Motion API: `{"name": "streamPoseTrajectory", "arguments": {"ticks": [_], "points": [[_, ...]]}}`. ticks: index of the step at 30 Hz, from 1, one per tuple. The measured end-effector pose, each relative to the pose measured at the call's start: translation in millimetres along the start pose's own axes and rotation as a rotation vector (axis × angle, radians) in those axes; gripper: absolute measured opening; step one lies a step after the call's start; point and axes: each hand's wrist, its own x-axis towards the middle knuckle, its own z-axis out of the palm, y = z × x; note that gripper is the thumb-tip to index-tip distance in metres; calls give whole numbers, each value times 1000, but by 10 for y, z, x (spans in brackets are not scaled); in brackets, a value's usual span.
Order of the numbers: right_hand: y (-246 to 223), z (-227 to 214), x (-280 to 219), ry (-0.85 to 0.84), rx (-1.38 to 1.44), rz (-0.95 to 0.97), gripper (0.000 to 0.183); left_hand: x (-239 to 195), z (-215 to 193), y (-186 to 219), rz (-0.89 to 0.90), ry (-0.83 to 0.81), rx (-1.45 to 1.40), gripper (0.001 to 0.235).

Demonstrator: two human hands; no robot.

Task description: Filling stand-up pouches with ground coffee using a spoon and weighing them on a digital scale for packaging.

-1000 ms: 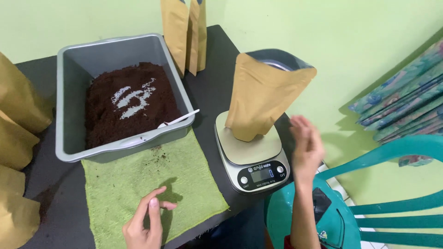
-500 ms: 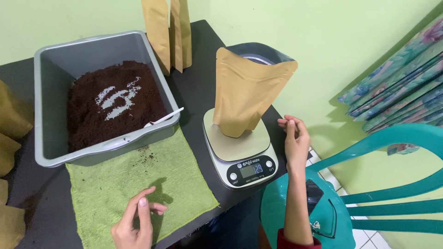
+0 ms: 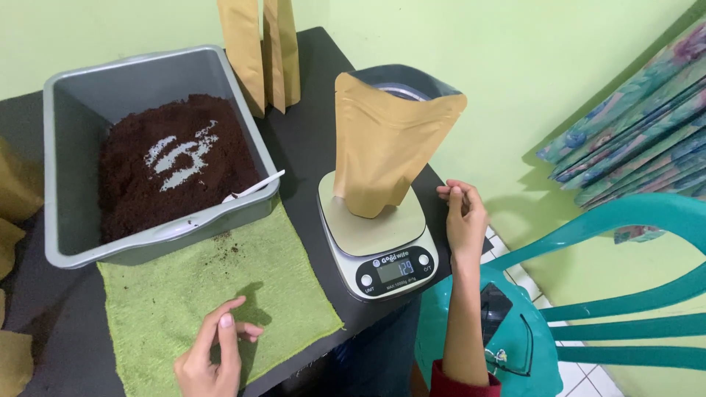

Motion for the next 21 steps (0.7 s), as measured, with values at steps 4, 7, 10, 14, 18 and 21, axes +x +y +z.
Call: {"name": "streamPoseTrajectory", "arguments": {"ticks": [4, 7, 10, 14, 18, 21], "points": [[-72, -2, -28, -11, -18, 31, 24, 4, -8, 22, 12, 16, 7, 31], [-89, 0, -30, -12, -30, 35, 24, 4, -5, 27, 8, 12, 7, 31], [-69, -4, -17, -14, -39, 36, 24, 12, -7, 91, 14, 30, 26, 30], [-50, -5, -21, -14, -24, 3, 24, -16, -11, -6, -64, -18, 25, 32], [-118, 2, -30, -26, -25, 17, 24, 16, -32, 106, -176, -82, 161, 38], [-131, 8, -19, -23, -45, 58, 24, -342, 268, -3342, -241, -691, -190, 63]]}}
